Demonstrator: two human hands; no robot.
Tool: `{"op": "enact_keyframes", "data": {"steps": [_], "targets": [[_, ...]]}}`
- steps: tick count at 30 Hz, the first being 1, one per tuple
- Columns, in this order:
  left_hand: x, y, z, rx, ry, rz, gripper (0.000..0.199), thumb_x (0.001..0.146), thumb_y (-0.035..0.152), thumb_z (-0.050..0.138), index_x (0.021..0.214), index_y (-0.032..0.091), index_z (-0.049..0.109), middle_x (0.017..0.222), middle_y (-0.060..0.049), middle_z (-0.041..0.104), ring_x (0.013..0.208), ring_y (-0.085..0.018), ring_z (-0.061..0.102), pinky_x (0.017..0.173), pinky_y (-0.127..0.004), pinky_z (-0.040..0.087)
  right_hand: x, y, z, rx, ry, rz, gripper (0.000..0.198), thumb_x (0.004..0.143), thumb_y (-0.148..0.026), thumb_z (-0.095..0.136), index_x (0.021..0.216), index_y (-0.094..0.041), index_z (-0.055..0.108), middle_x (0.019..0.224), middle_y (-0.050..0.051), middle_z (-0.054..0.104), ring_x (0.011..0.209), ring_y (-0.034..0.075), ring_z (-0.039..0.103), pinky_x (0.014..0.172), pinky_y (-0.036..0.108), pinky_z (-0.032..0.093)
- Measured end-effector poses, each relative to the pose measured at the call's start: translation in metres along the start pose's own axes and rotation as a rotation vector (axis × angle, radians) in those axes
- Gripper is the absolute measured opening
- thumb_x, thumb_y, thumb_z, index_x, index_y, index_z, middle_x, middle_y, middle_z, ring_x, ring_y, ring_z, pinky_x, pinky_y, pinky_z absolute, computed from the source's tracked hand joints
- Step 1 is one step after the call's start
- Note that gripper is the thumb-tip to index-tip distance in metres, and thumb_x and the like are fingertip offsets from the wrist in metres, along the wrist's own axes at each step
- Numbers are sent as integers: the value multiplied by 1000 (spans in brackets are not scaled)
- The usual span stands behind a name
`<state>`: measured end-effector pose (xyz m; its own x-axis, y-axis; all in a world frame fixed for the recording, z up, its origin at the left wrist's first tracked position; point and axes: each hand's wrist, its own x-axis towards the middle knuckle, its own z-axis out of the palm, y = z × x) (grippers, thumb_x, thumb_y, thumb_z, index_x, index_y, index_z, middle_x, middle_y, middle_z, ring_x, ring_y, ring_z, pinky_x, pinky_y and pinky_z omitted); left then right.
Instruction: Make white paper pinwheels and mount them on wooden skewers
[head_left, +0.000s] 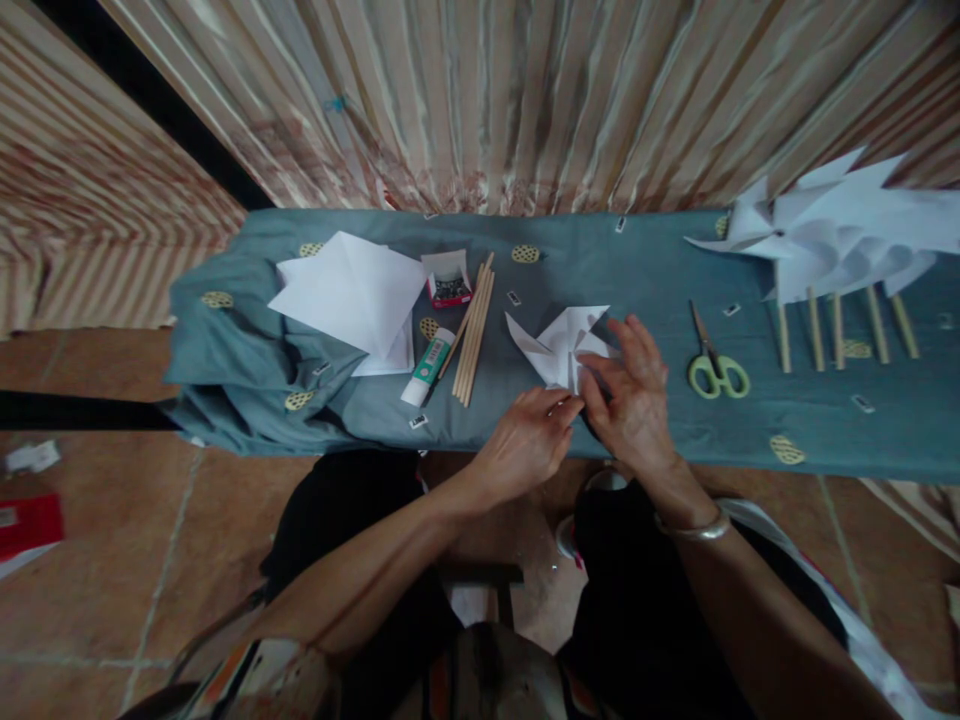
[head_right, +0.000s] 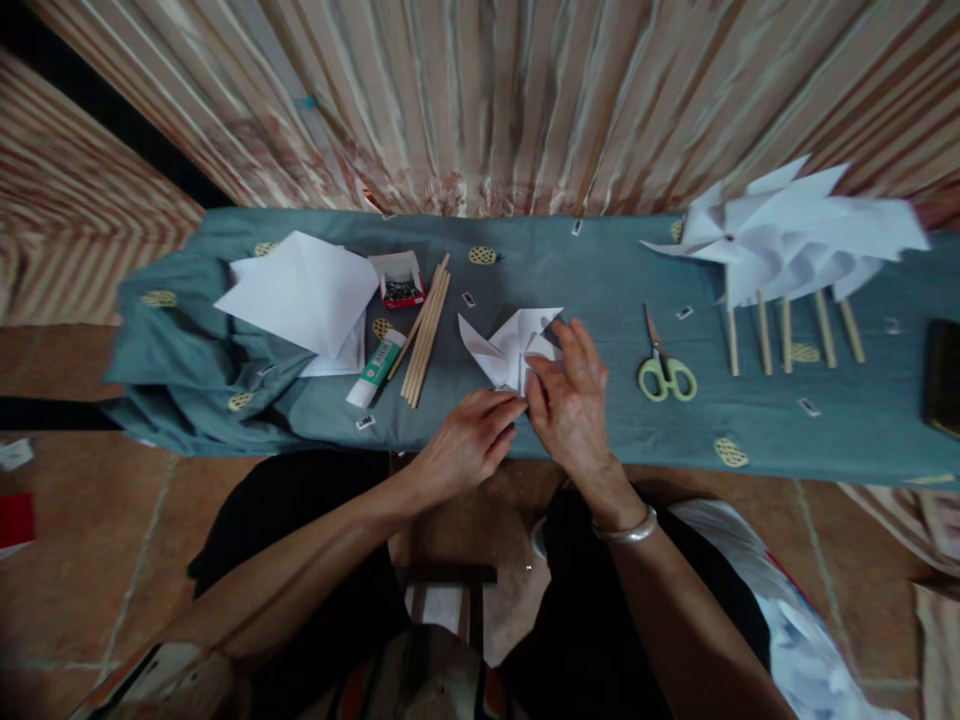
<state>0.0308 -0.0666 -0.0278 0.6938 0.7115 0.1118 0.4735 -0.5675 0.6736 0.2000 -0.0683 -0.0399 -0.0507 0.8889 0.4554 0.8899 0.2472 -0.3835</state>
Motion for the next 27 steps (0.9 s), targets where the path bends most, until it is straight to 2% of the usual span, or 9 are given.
{"op": "enact_keyframes", "data": {"steps": [12,27], "targets": [[0,-1,3,-57,40,-16,31,89,15,49,120,14,54,126,-12,59,115,-25,54,102,-44,47,0,-3,-2,-18,2,23,23,94,-29,47,103,-22,68,145,9,50,141,30,36,109,54,36],[-2,-1,5,-85,69,-8,32,89,14,45,120,14,51,126,-15,57,118,-26,53,104,-46,46,1,-3,2,-43,-11,-23,24,94,-25,48,102,-21,70,147,9,48,142,31,35,109,54,36]]}}
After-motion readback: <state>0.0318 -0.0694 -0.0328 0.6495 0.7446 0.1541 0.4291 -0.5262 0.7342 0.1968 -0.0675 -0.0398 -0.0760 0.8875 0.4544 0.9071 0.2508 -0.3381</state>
